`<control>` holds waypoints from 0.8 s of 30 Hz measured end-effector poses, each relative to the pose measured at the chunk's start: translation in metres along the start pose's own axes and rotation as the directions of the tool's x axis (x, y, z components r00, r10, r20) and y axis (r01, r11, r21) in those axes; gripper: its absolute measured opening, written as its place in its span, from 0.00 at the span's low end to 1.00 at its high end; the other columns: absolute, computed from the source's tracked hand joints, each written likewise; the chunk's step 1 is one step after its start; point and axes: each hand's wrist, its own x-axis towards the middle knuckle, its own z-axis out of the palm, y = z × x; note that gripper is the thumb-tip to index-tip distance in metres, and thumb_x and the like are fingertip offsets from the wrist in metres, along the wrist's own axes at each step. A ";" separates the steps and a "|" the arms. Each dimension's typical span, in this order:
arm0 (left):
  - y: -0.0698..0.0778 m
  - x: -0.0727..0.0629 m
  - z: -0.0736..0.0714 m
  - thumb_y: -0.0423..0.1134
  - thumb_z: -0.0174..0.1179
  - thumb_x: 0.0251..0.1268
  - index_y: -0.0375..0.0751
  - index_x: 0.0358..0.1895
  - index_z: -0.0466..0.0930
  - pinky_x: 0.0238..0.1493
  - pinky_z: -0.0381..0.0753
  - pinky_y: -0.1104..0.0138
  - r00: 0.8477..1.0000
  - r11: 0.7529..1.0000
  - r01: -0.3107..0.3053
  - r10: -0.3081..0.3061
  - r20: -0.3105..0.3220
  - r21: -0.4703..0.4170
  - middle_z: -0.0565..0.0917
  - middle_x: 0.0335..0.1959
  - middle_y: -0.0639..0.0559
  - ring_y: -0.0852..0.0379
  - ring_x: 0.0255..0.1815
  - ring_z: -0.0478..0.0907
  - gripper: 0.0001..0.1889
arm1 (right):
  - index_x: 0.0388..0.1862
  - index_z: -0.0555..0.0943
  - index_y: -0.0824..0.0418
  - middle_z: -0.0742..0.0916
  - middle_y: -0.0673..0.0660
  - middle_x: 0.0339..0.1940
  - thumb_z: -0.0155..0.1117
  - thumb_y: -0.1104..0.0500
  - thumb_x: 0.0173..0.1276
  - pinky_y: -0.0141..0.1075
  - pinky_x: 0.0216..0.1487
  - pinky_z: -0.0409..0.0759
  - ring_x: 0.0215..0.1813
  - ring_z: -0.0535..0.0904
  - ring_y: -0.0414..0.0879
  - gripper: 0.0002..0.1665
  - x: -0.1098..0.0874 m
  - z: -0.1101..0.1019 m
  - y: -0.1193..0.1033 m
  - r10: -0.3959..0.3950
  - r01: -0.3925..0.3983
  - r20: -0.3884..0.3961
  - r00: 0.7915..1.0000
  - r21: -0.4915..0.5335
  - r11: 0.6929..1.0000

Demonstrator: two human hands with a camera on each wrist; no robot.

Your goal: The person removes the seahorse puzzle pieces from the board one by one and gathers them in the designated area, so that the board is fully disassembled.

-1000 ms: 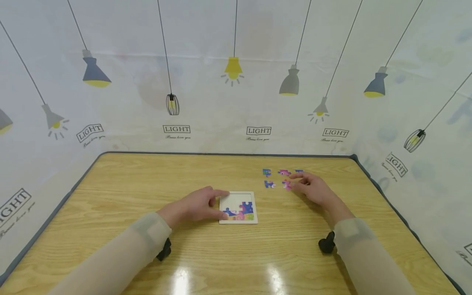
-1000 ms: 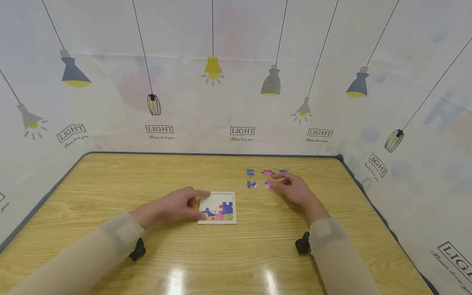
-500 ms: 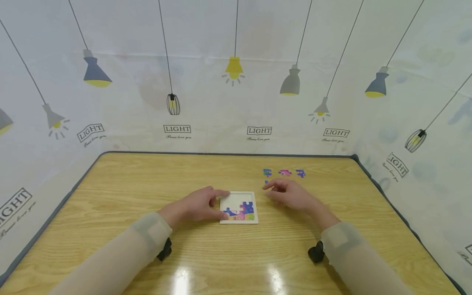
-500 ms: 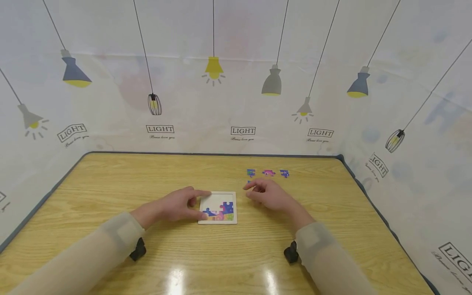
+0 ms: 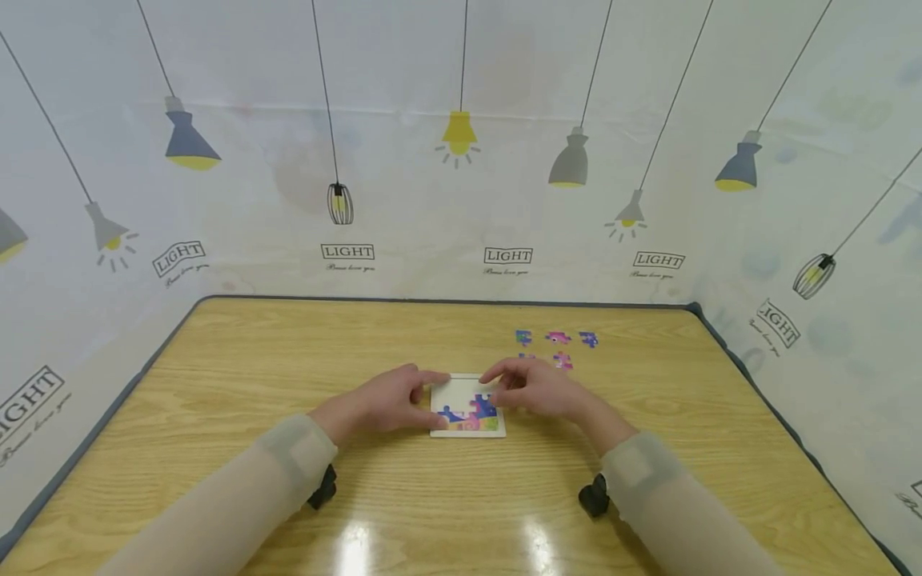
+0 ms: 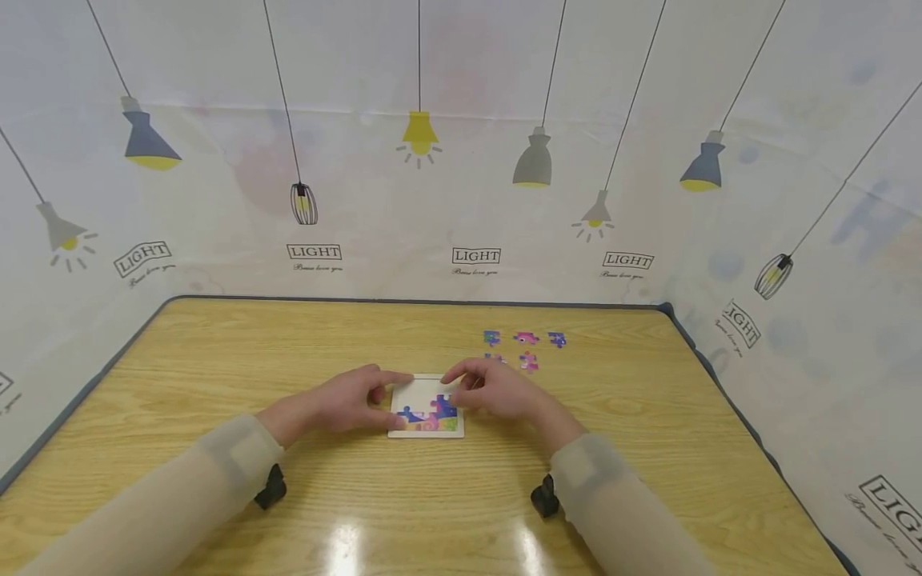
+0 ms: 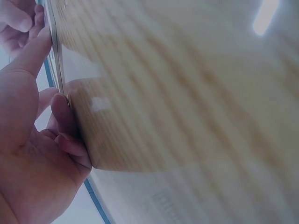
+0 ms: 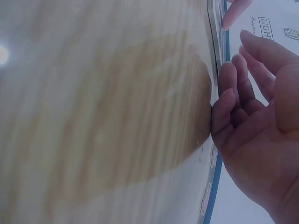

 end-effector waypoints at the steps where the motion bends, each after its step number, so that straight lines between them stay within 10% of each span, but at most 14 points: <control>1: 0.000 0.000 0.000 0.63 0.75 0.68 0.59 0.83 0.73 0.44 0.68 0.60 1.000 1.000 -0.001 0.001 0.000 -0.001 0.75 0.42 0.49 0.53 0.41 0.71 0.42 | 0.64 0.87 0.47 0.87 0.53 0.44 0.77 0.52 0.75 0.36 0.39 0.77 0.40 0.77 0.48 0.21 0.000 0.001 0.000 0.004 -0.004 0.011 1.000 -0.005 1.000; 24: 0.001 0.002 0.000 0.63 0.75 0.68 0.58 0.82 0.74 0.44 0.69 0.60 1.000 1.000 -0.002 0.002 0.002 -0.001 0.75 0.42 0.49 0.53 0.41 0.71 0.42 | 0.64 0.86 0.48 0.81 0.52 0.42 0.77 0.55 0.75 0.38 0.44 0.71 0.42 0.73 0.47 0.20 0.003 0.004 -0.007 0.043 -0.040 0.112 0.993 -0.031 0.999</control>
